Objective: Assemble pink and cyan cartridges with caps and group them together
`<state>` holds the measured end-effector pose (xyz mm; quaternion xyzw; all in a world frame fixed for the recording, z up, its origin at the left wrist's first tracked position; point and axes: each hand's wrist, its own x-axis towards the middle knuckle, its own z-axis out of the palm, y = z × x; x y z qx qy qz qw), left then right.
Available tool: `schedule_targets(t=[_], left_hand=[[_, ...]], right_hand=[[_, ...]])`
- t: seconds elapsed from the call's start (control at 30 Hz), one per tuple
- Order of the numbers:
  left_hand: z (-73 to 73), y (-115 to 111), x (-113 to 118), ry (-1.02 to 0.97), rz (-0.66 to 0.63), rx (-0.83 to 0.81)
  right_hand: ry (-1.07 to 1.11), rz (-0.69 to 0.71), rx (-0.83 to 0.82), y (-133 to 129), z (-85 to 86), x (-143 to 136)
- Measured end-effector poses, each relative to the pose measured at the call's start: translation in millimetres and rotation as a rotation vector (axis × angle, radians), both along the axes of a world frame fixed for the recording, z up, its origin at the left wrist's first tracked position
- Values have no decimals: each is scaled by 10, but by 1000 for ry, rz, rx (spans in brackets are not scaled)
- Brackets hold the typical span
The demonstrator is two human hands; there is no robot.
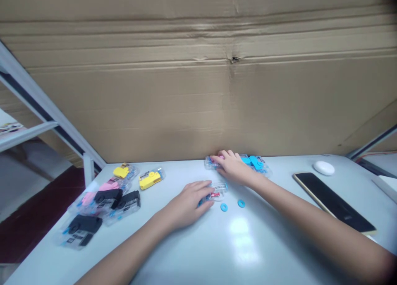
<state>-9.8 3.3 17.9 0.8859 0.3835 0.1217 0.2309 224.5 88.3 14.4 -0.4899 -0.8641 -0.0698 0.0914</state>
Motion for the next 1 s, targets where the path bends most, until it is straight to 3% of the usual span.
schedule_targets(t=[0.17, 0.33, 0.5, 0.63, 0.87, 1.0], left_hand=[[14, 11, 20, -100, 67, -34], [70, -85, -146, -137, 133, -17], [24, -236, -303, -81, 181, 25], [-15, -294, -307, -78, 208, 39], [-54, -325, -250, -341, 469, -39], [-77, -366, -136, -582, 531, -303]], right_hand=[[-21, 22, 16, -81, 30, 4], [12, 40, 18, -283, 107, 2], [121, 181, -172, -581, 150, 29], [144, 252, -261, -671, 122, 9], [304, 167, -211, -685, 135, -64], [655, -24, -272, -863, 232, -32]])
